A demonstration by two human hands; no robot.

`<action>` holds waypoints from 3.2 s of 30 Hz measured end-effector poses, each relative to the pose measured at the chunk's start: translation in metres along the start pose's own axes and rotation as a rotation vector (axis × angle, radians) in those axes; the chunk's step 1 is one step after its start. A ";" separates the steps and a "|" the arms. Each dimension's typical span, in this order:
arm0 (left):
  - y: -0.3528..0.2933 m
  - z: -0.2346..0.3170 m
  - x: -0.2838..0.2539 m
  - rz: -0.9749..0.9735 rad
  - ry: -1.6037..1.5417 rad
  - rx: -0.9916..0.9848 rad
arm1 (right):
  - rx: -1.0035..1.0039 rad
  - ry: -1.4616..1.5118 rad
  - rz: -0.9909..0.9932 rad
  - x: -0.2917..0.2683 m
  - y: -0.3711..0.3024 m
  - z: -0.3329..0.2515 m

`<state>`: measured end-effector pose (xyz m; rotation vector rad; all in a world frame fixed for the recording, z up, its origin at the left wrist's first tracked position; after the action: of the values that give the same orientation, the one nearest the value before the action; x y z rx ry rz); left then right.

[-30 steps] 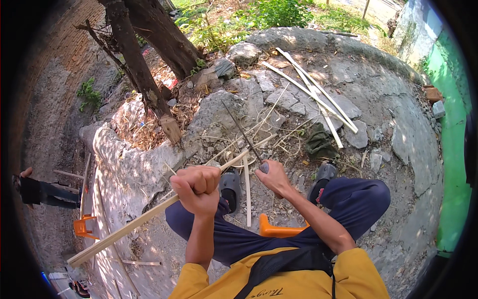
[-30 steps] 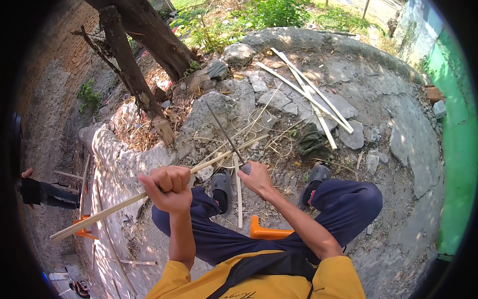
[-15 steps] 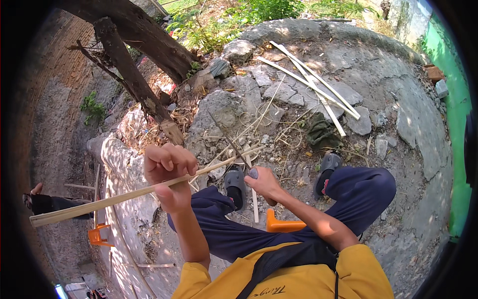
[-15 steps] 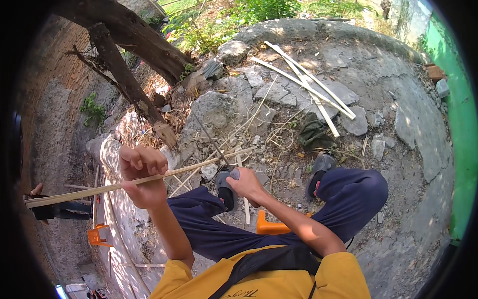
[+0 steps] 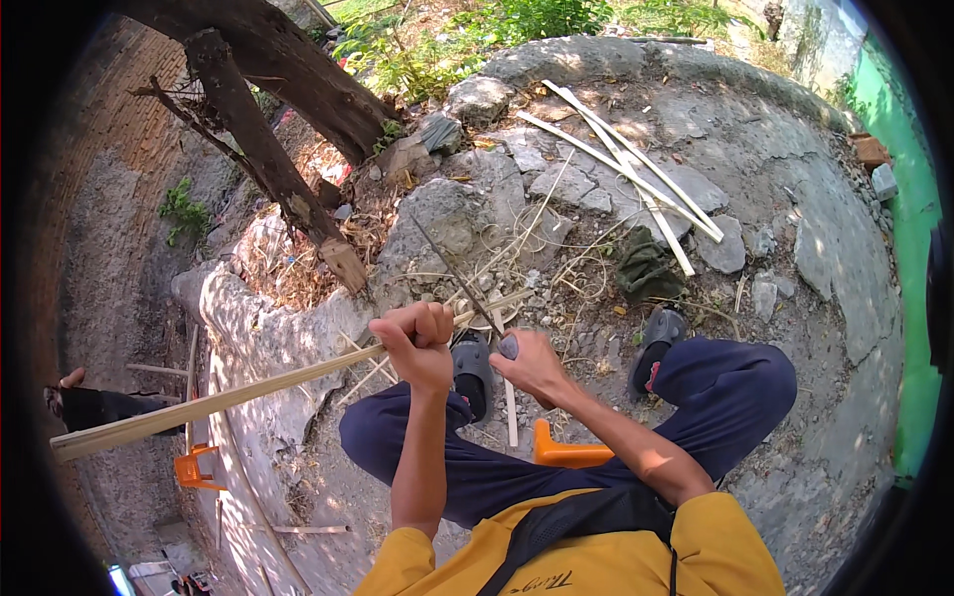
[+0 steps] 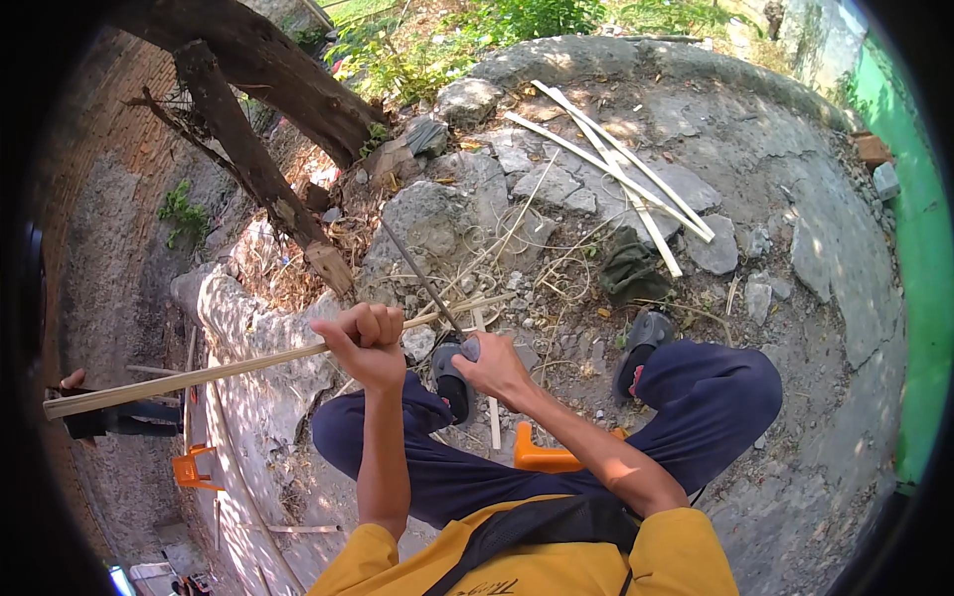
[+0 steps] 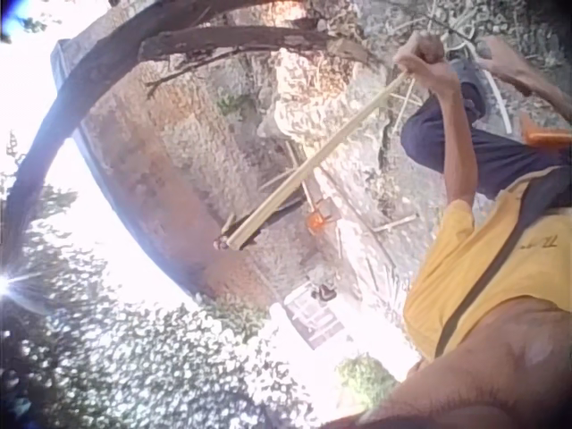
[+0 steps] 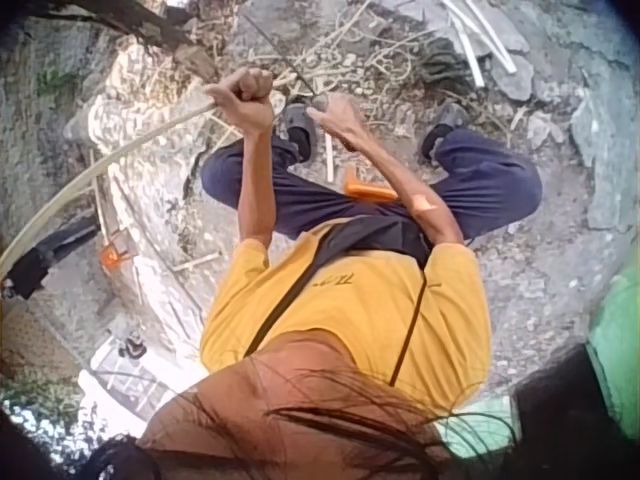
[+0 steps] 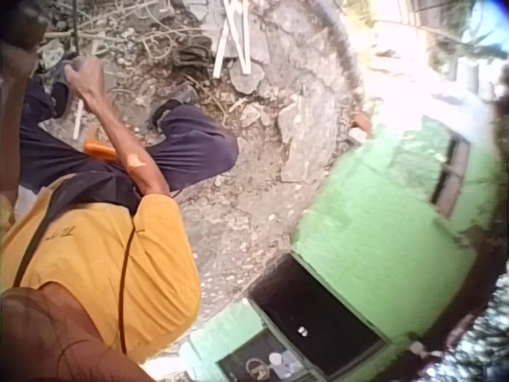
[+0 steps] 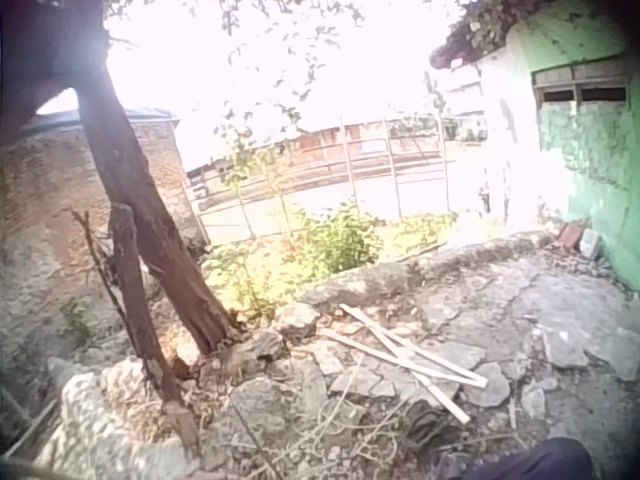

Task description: The person shaves a bamboo stick using a knife, lays the knife on the ground, and bends the bamboo stick by hand.

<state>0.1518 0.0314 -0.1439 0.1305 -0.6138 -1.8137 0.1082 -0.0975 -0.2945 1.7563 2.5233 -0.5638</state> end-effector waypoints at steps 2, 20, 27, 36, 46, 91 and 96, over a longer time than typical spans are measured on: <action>-0.001 -0.001 0.001 0.012 -0.012 0.014 | -0.018 0.043 0.024 -0.002 -0.006 -0.023; -0.002 -0.004 -0.013 0.075 -0.086 0.102 | -0.052 0.056 -0.015 0.001 0.008 -0.012; -0.002 -0.007 -0.013 0.105 -0.123 0.095 | 0.103 0.099 0.003 0.011 0.041 0.064; 0.000 -0.006 -0.022 0.077 -0.057 0.093 | 0.057 0.080 -0.040 0.008 0.031 0.005; -0.002 -0.011 -0.012 0.023 -0.057 0.079 | 0.237 -0.008 0.045 0.020 0.063 0.116; 0.003 -0.004 -0.045 0.070 -0.113 0.134 | -0.058 -0.028 0.142 0.027 0.092 0.130; 0.004 -0.008 -0.047 0.095 -0.100 0.098 | 0.280 0.035 0.129 0.019 0.103 0.204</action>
<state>0.1741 0.0708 -0.1591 0.0758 -0.7674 -1.7067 0.1561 -0.1099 -0.5183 2.0154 2.4277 -0.9251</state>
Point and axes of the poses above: each hand's wrist, its own y-axis towards the middle knuckle, its own x-axis out of the palm, z = x × y, the point moved 6 cm from there along y, towards the middle knuckle, and after that the axes turned 13 degrees about -z, right-handed, at the moved point
